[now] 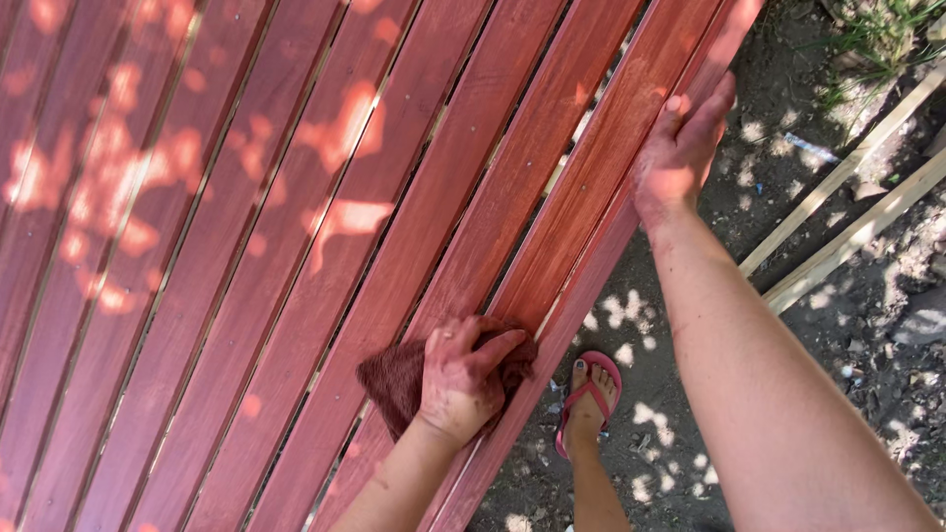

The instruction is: The person wipes a red wood stain onto the slats of a wooden bench using a cloth by hand, working across the seat, edges, and side rails. They dip the cloth into a bucket of stain on the bench and continue coating the frame and legs.

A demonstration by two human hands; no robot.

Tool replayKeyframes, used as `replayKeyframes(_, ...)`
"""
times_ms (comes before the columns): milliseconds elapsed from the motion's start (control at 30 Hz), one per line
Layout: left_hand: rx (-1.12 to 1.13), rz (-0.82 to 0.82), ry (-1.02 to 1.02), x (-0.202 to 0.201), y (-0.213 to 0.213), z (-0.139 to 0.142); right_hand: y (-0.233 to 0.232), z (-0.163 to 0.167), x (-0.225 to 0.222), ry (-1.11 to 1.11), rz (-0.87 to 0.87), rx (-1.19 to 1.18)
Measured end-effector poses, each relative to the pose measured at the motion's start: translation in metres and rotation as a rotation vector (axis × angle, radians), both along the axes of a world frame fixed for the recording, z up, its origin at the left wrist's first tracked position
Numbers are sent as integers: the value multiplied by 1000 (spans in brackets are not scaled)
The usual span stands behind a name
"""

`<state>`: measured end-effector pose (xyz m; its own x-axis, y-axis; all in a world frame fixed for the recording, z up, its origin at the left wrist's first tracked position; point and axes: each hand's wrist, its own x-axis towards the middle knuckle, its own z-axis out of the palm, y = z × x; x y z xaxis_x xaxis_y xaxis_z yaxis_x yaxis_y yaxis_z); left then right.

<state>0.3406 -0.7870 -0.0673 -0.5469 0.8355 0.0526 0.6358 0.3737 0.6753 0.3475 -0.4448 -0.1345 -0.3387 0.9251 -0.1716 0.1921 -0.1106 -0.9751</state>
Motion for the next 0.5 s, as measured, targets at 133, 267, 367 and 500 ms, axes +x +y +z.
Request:
replayKeyframes(133, -86, -277, -27, -32, 32, -1, -7, 6, 5, -66, 59, 84)
replayKeyframes(267, -146, -356, -49, -43, 39, 8, -10, 9, 7, -217, 42, 122)
replayKeyframes(367, -92, -332, -78, -45, 52, 11, -10, 8, 7, -331, 64, 219)
replayKeyframes(500, -21, -82, -29, -55, 115, 0, -7, 5, 6, -409, 75, 331)
